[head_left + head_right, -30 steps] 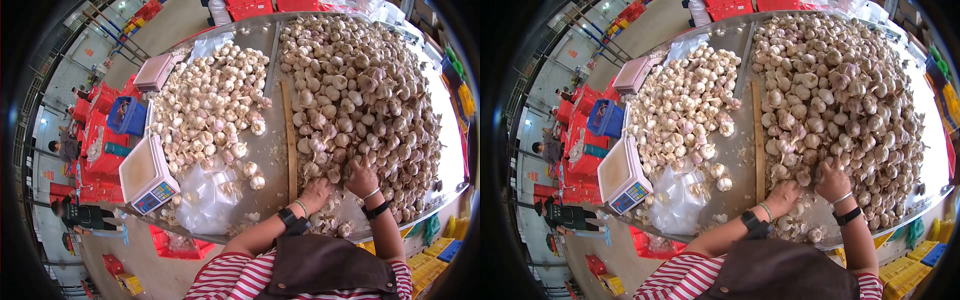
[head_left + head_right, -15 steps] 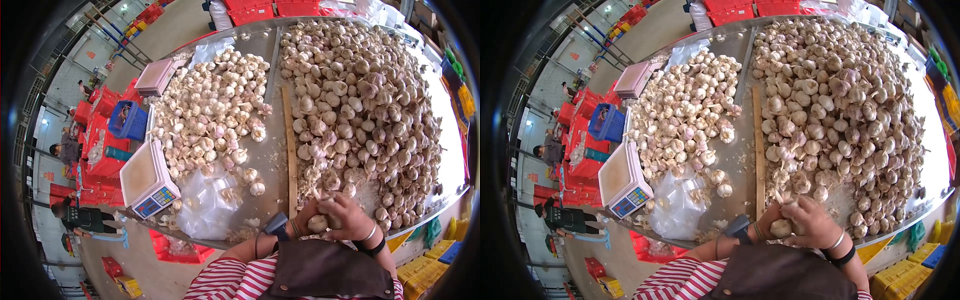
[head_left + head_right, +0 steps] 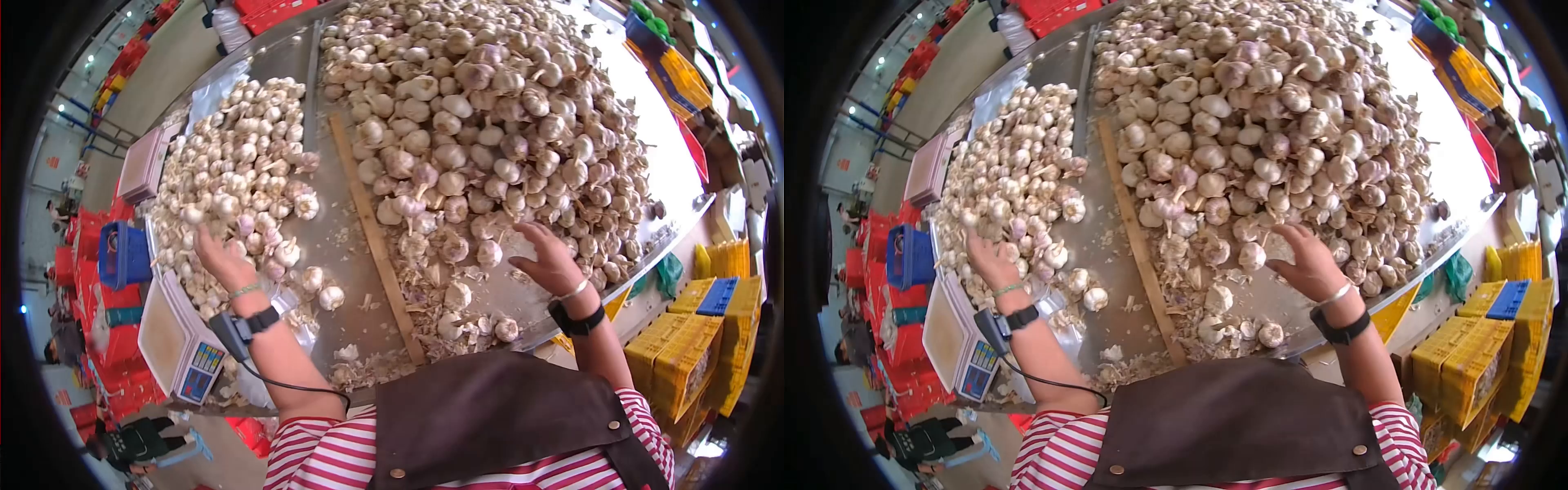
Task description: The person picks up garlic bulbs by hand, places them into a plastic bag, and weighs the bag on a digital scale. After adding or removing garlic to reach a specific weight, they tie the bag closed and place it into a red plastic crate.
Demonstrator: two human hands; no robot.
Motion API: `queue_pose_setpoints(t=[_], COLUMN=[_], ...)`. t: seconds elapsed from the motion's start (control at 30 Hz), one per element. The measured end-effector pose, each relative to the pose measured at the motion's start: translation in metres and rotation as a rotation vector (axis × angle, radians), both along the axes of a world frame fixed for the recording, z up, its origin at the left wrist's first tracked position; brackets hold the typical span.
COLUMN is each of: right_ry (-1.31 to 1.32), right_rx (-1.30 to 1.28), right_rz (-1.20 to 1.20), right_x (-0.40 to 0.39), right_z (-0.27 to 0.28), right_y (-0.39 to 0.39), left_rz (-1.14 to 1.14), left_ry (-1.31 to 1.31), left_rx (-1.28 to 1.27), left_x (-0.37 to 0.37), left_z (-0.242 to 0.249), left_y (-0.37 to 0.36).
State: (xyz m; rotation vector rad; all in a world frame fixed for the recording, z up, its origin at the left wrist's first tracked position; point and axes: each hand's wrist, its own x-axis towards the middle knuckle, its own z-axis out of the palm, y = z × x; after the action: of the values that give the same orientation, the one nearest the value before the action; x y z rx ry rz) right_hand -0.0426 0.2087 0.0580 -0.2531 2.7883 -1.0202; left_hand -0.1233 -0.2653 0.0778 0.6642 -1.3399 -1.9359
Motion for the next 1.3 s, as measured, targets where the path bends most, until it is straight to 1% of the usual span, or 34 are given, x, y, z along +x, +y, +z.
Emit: queue_pose_setpoints(t=[0.03,0.1,0.13,0.17,0.2,0.23,0.27,0.3,0.37,0.4,0.47,0.5,0.57,0.6,0.63,0.7,0.73,0.77,0.8,0.83,0.87,0.9,0.93,0.97,1.03,1.1,1.17,1.2,1.23,1.3], right_ry=[-0.009,-0.097,-0.121,-0.142,-0.145,-0.128,-0.112,-0.116,-0.143,-0.145,-0.234,-0.598,-0.706,-0.674,-0.671,-0.124,-0.123,-0.022,0.076,0.173,0.172,0.034,-0.104,-0.103,-0.061,-0.045,0.106,-0.074,-0.078,0.033], right_rx=[0.040,0.174,0.203,0.232,0.229,0.331,0.436,0.442,0.256,0.260,-0.156,-0.557,-1.181,-1.086,-1.091,-0.418,-0.421,-0.226,-0.032,0.162,0.154,0.233,0.311,0.302,0.367,0.349,0.265,0.322,0.328,0.305], right_rz=[0.021,0.034,0.078,0.126,0.125,0.110,0.096,0.096,0.082,0.086,-0.006,-0.237,-0.359,-0.338,-0.340,-0.108,-0.114,-0.022,0.068,0.161,0.159,0.172,0.186,0.187,0.133,0.103,0.115,0.070,0.076,0.069], right_x=[-0.002,-0.005,-0.004,-0.005,-0.006,-0.006,-0.005,-0.005,-0.009,-0.010,-0.008,-0.012,-0.014,-0.018,-0.018,-0.020,-0.020,-0.020,-0.019,-0.018,-0.020,-0.024,-0.026,-0.027,-0.028,-0.027,-0.026,-0.025,-0.021,-0.015], right_z=[-0.011,-0.018,-0.027,-0.038,-0.047,-0.055,-0.059,-0.061,-0.062,-0.062,-0.059,-0.045,-0.049,-0.056,-0.062,-0.059,-0.059,-0.059,-0.060,-0.061,-0.062,-0.063,-0.065,-0.068,-0.074,-0.069,-0.072,-0.046,-0.048,-0.055], right_y=[-0.001,-0.022,-0.030,-0.036,-0.045,-0.052,-0.054,-0.051,-0.042,-0.034,-0.016,-0.011,0.002,0.007,0.006,-0.014,-0.022,-0.032,-0.041,-0.049,-0.056,-0.063,-0.068,-0.071,-0.076,-0.074,-0.063,-0.065,-0.061,-0.043], left_rz=[0.093,-0.296,-0.524,-0.698,-0.754,-0.825,-0.878,-0.880,-0.817,-0.816,-0.912,-0.907,-0.989,-0.956,-0.959,-1.017,-1.022,-1.091,-1.090,-1.093,-1.122,-1.122,-1.092,-1.090,-1.014,-1.006,-1.073,-0.993,-0.986,-1.090], left_ry=[-0.058,-0.285,-0.263,-0.265,-0.236,-0.287,-0.423,-0.429,-0.323,-0.326,-0.391,-0.403,-0.414,-0.371,-0.369,-0.410,-0.408,-0.382,-0.341,-0.347,-0.252,-0.150,-0.133,-0.138,-0.166,-0.164,-0.036,-0.098,-0.097,-0.343], left_rx=[-0.284,-0.400,-0.556,-0.846,-1.061,-1.258,-1.337,-1.375,-1.397,-1.391,-1.155,-1.155,-1.228,-1.259,-1.264,-1.235,-1.240,-0.618,0.003,-0.003,0.368,0.739,0.842,0.834,0.900,0.886,0.895,0.868,0.875,0.356], left_x=[0.000,0.006,0.011,0.021,0.032,0.041,0.047,0.048,0.049,0.048,0.046,0.046,0.047,0.049,0.052,0.057,0.059,0.063,0.066,0.070,0.074,0.079,0.083,0.087,0.092,0.097,0.099,0.098,0.096,0.087], left_z=[-0.004,-0.024,-0.040,-0.057,-0.084,-0.080,-0.082,-0.092,-0.102,-0.105,-0.108,-0.108,-0.104,-0.108,-0.107,-0.100,-0.100,-0.101,-0.101,-0.099,-0.095,-0.091,-0.085,-0.080,-0.073,-0.072,-0.070,-0.061,-0.065,-0.071], left_y=[0.013,0.058,0.091,0.119,0.143,0.166,0.185,0.197,0.205,0.205,0.197,0.192,0.186,0.185,0.184,0.184,0.184,0.184,0.182,0.178,0.172,0.166,0.164,0.163,0.159,0.154,0.151,0.154,0.153,0.152])
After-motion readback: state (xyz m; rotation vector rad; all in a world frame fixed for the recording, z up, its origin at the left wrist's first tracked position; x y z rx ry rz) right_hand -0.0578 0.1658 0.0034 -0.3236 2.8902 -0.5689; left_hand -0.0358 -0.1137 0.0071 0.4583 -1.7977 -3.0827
